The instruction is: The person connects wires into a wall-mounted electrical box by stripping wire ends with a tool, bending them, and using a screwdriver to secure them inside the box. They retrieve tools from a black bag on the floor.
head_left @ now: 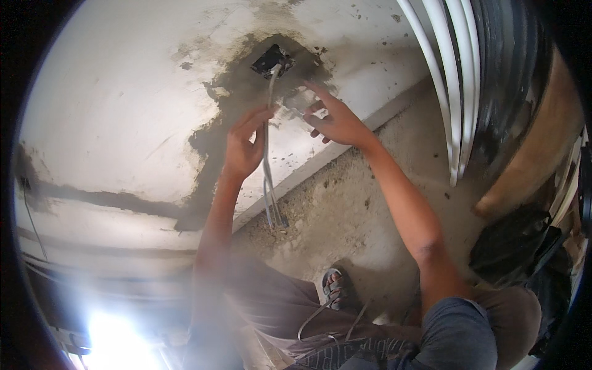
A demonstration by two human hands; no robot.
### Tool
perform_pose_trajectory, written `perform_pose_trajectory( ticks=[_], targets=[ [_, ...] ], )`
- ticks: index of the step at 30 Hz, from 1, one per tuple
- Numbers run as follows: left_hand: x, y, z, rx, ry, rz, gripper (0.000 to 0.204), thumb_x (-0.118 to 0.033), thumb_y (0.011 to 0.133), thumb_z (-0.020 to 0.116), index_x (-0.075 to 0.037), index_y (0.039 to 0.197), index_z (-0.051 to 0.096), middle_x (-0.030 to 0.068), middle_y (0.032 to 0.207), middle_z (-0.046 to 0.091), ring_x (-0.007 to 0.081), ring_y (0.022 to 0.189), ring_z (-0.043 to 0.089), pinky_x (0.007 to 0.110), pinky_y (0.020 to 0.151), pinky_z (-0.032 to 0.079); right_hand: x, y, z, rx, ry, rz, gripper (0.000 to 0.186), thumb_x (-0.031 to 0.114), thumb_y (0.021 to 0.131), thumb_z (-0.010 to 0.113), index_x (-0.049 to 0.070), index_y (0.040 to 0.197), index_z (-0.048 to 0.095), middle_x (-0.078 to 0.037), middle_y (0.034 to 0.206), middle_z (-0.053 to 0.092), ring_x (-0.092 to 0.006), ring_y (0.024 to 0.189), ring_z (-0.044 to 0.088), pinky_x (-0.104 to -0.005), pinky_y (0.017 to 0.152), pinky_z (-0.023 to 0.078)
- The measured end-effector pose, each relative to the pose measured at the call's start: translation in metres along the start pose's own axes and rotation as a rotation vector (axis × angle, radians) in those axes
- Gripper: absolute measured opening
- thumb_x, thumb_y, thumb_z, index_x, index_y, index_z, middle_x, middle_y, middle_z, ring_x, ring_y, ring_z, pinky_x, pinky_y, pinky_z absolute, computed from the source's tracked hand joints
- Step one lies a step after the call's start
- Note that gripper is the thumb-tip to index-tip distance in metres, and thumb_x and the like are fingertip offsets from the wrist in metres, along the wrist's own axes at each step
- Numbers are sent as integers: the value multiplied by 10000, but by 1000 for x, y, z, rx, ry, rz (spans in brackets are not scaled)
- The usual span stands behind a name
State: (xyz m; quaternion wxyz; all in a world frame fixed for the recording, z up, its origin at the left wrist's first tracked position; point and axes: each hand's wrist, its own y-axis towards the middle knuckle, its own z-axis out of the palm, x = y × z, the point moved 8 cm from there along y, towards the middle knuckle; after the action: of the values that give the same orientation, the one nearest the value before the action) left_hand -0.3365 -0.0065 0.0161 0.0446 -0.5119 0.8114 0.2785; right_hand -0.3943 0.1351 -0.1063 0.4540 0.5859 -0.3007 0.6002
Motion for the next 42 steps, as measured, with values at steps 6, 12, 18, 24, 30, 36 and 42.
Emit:
perform_pose_trajectory(
  ticks=[6,12,18,24,30,36,42],
  targets=[
    [16,-4,11,-8,-1189,-314,369,-246,1070,369,-78,1382,468,145,1235,618,250,1000,663,364,834,551,-18,16,-13,-127,-68,-71,449,318,956,586,74,1332,561,-182,1173,647,-255,932,682,-386,805,545],
    [20,2,37,107,-1794,-567,511,-428,1034,455,-68,1397,448,-38,831,540,77,653,494,228,591,433,-11,-38,41,643,-962,-111,524,402,955,575,51,1342,542,-193,1236,615,-346,1167,567,-440,1013,436],
    [-7,27,95,114,-1466,-678,425,-406,1018,508,-71,1276,562,2,953,625,105,782,551,243,669,483,16,-178,-49,1315,-1115,397,581,475,924,585,37,1305,571,-203,1219,625,-332,1097,617,-476,950,482],
    [24,25,115,222,-1232,-619,423,-393,1004,538,-64,1268,571,69,1170,648,169,1060,596,346,914,506,152,-247,-84,764,-666,238,568,487,935,568,79,1328,594,-185,1268,624,-329,1146,602,-487,1028,414],
    [15,51,97,182,-1408,-549,368,-242,1037,454,-42,1344,493,101,1130,644,196,1056,620,361,939,519,39,-400,-119,-56,-178,707,450,425,966,541,43,1175,655,-160,1170,647,-282,1059,604,-459,987,427],
    [2,20,104,66,-1546,-676,310,-224,1046,435,-55,1304,466,80,974,613,194,973,622,362,880,541,1,-408,-147,48,-516,819,367,341,983,555,19,1129,655,-131,1135,647,-221,1008,595,-385,921,465],
    [-50,-25,114,259,-1294,-643,465,-454,982,567,-47,1201,519,77,983,617,163,860,626,314,786,533,121,-247,-136,-285,-562,183,226,201,977,566,-9,999,648,-74,876,643,-153,839,587,-343,773,482]
  ],
)
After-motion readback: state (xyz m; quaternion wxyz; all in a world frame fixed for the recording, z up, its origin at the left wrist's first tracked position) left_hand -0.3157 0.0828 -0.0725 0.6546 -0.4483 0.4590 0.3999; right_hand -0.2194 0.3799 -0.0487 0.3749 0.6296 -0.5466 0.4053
